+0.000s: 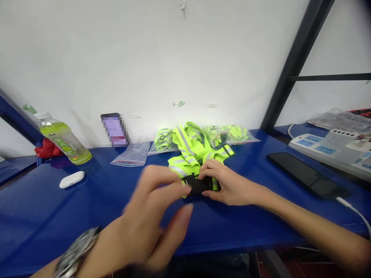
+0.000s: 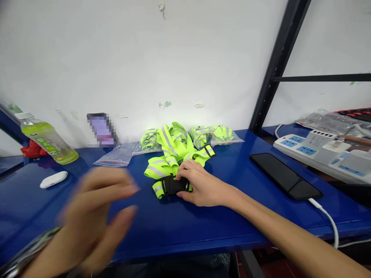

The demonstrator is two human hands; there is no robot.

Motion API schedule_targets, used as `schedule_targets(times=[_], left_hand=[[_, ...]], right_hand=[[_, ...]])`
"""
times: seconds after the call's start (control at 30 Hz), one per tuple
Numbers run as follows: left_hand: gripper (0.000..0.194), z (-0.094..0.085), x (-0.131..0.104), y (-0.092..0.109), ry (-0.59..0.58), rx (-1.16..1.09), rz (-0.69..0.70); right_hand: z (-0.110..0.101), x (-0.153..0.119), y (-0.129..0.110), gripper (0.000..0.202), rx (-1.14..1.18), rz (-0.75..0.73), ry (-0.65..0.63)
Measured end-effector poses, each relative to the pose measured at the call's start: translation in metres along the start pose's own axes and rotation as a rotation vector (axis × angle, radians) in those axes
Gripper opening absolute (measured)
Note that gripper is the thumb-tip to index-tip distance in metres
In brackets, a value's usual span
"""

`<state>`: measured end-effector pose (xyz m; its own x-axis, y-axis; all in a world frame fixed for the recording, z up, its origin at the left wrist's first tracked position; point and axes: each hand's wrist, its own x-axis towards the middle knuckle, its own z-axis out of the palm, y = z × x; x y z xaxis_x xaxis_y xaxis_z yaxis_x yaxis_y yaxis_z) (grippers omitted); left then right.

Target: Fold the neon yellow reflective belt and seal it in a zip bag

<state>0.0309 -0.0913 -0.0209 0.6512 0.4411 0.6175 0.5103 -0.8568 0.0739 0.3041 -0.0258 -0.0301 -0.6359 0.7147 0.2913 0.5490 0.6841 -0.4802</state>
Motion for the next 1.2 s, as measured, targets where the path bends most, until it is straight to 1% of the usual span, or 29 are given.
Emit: schedule_targets(times=[0.07,0.13,0.2,0.27,0.37,0.5,0.73,0.9,1.0,1.2], left_hand=[[0.037,0.02,0.036,-0.019,-0.065,0.009,0.025],[0.04,0.039,0.056,-0.036,-0.166,0.054,0.015],[0.045,0.051,0.06,-0.047,-0.257,0.103,-0.033],[0.049,0.056,0.057,-0.053,-0.309,0.11,-0.076],[0.05,0.057,0.053,-0.057,-0.348,0.072,-0.102],[0.051,0.058,0.057,-0.062,-0.394,0.019,-0.107],[0.049,0.057,0.06,-0.068,-0.381,-0.009,-0.054],[0.048,0.054,0.056,-0.07,-0.391,-0.02,-0.037],[0.048,0.053,0.054,-0.07,-0.384,-0.053,-0.056],[0.052,0.053,0.05,-0.075,-0.394,-0.075,-0.1]], right_hand=[[0.001,0.003,0.003,0.025,-0.022,-0.016,0.015],[0.001,0.006,0.007,0.024,-0.044,-0.042,0.027],[0.002,0.008,0.01,0.023,-0.083,-0.078,0.044],[0.003,0.009,0.014,0.023,-0.127,-0.111,0.058],[0.004,0.008,0.016,0.024,-0.178,-0.152,0.049],[0.003,0.007,0.017,0.023,-0.221,-0.177,0.036],[0.001,0.008,0.017,0.027,-0.274,-0.189,0.016],[0.0,0.009,0.015,0.028,-0.179,-0.194,0.002],[0.0,0.01,0.014,0.029,-0.107,-0.183,0.004],[0.002,0.008,0.019,0.024,-0.094,-0.166,0.047]])
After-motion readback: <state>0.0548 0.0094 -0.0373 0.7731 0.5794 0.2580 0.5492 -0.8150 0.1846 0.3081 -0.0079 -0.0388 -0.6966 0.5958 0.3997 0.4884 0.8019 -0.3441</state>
